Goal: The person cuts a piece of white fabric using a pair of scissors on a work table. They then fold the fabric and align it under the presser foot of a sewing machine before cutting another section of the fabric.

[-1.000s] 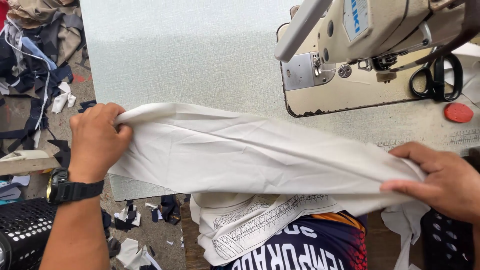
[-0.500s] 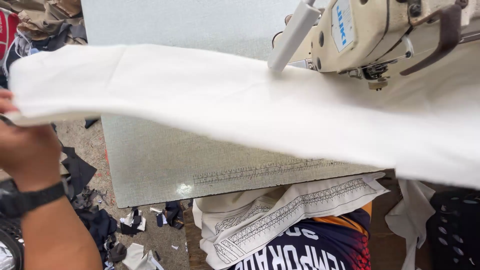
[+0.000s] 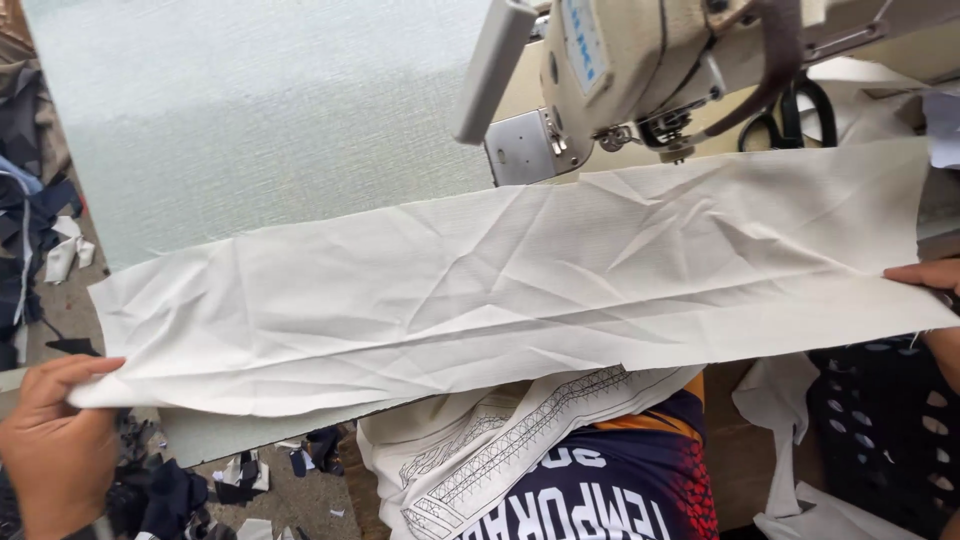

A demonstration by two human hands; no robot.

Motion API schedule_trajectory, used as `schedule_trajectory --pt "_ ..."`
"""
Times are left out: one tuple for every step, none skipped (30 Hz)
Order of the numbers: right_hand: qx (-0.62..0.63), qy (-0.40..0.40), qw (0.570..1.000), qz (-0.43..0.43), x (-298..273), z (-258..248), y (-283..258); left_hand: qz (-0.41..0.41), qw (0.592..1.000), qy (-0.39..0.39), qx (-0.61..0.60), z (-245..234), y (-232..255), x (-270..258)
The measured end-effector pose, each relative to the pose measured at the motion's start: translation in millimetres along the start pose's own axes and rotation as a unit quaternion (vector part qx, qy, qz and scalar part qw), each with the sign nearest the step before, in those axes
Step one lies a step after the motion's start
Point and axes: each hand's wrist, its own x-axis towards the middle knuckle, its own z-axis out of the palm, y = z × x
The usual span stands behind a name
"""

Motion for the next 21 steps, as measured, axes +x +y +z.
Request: schedule_trajectory --pt "0.030 -0.001 1.000 0.007 0.5 -6.4 -10.1 -0.018 0.994 -0.012 -0.105 1.7 -14.7 1.6" --pt "0.060 -0.002 0.998 0.012 4.1 -11.7 -20.3 -0.037 0.977 -0.022 -0.210 2.1 -29.6 2.2" --pt "0.058 0.000 0.998 0.014 12.6 -14.0 -7.1 -0.036 0.976 -0.024 -0.212 4.9 -54.2 7.4" --pt "0.104 -0.010 0.994 0.031 22.6 -14.9 6.1 -0.049 0.958 -0.060 -0.277 6.3 -78.9 13.2" --pt "0.150 -0.020 0.987 0.047 32.5 -16.2 19.1 -0.062 0.933 -0.096 -0.340 7.5 -103.4 19.2" --pt "0.149 -0.018 0.987 0.047 45.3 -13.1 12.2 -0.059 0.933 -0.097 -0.341 15.4 -113.0 24.2" --pt "0.121 0.021 0.987 0.106 58.3 -10.1 5.3 -0.125 0.917 -0.059 -0.374 23.4 -122.6 29.4" --pt "0.093 0.058 0.980 0.164 71.7 -6.6 -1.5 -0.189 0.894 -0.020 -0.405 31.0 -132.5 33.9" --pt "0.093 0.060 0.980 0.164 79.5 -3.6 -15.5 -0.188 0.894 -0.021 -0.406 33.9 -127.3 37.6" --pt "0.083 0.074 0.982 0.154 87.7 0.0 -29.8 -0.219 0.894 -0.009 -0.391 35.8 -122.4 40.6" --pt "0.072 0.088 0.983 0.144 96.1 4.0 -44.1 -0.250 0.893 0.002 -0.375 37.8 -117.8 43.8" --pt "0.073 0.089 0.983 0.144 95.6 5.1 -49.7 -0.249 0.893 0.002 -0.375 35.6 -100.2 45.3" --pt "0.032 0.097 0.987 0.125 95.2 6.5 -55.4 -0.247 0.904 -0.011 -0.350 33.5 -82.8 46.9" --pt "-0.009 0.104 0.989 0.104 95.1 8.3 -61.1 -0.245 0.913 -0.025 -0.324 30.8 -65.8 47.5" --pt "-0.008 0.103 0.989 0.104 94.1 8.7 -66.6 -0.245 0.914 -0.024 -0.324 30.2 -76.7 48.5" --pt "-0.037 0.112 0.989 0.093 92.6 9.3 -72.0 -0.245 0.908 -0.017 -0.341 29.1 -87.8 48.6" --pt "-0.066 0.121 0.987 0.081 91.1 10.0 -77.4 -0.244 0.901 -0.010 -0.358 28.1 -99.0 48.6" --pt "-0.066 0.120 0.987 0.082 90.7 11.5 -73.8 -0.244 0.901 -0.011 -0.357 27.0 -108.8 48.3" --pt "-0.059 0.125 0.988 0.070 90.1 13.1 -70.1 -0.185 0.923 -0.026 -0.335 25.8 -118.6 47.9" --pt "-0.052 0.129 0.989 0.058 88.6 14.3 -66.3 -0.126 0.941 -0.041 -0.312 24.8 -128.3 46.8" --pt "-0.052 0.127 0.989 0.059 83.5 13.4 -60.6 -0.127 0.941 -0.042 -0.311 25.5 -113.8 49.9"
